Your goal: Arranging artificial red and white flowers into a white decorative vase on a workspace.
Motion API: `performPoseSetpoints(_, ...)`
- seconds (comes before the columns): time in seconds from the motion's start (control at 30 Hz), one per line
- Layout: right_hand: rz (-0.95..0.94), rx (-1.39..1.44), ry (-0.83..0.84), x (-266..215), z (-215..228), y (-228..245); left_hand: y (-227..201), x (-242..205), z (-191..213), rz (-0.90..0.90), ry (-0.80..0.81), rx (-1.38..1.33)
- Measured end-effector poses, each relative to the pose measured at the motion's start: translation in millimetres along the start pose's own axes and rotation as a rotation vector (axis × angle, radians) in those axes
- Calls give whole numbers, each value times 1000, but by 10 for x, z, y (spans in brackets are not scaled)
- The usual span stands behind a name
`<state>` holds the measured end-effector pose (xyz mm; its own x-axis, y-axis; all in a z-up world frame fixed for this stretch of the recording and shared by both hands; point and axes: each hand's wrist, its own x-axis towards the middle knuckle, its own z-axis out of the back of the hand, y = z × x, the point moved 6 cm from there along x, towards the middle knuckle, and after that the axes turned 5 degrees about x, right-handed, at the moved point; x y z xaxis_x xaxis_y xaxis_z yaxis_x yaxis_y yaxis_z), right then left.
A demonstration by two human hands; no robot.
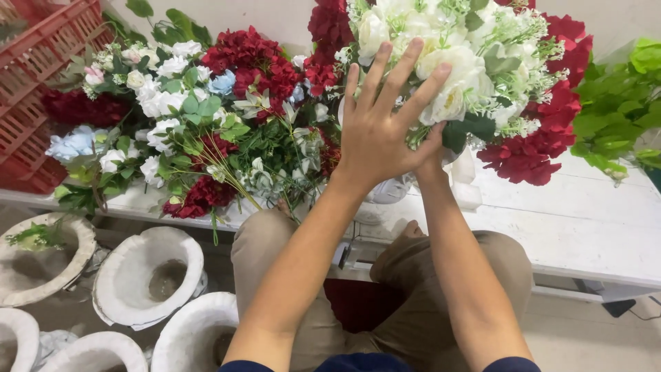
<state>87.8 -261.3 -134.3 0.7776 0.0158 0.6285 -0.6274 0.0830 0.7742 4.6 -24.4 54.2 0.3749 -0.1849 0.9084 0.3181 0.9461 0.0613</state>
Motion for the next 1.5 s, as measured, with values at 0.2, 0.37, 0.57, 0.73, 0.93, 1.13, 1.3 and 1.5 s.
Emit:
performPoseSetpoints(0.2, -13, 136, -19, 8, 44, 33, 36, -18, 28, 2, -122, -71)
performPoseSetpoints(0.37, -43, 252, -23, -66, 70, 67, 132, -75, 4, 37, -114, -94)
performPoseSetpoints(0.57, -36, 403, -16, 822, -713, 344, 185, -84, -62, 53, -119, -101)
performPoseSetpoints(0.73, -53, 521, -31, 1140, -1076, 519, 276, -63, 132, 55, -258, -104)
performPoseSetpoints(0.93, -95, 659, -27, 1216, -1207, 461, 287, -60, 219, 60, -348, -144)
performPoseSetpoints(1.13, -122, 799, -30, 1253, -1276, 466, 185, -72, 157, 44, -183, -109)
performPoseSetpoints(1.3, -164, 886, -37, 1387, -1246, 63, 147, -168, -193, 17, -95, -177)
performPoseSetpoints(1.5, 90, -177, -167, 1359, -912, 224, 116, -574, -1003, -67, 486, -376)
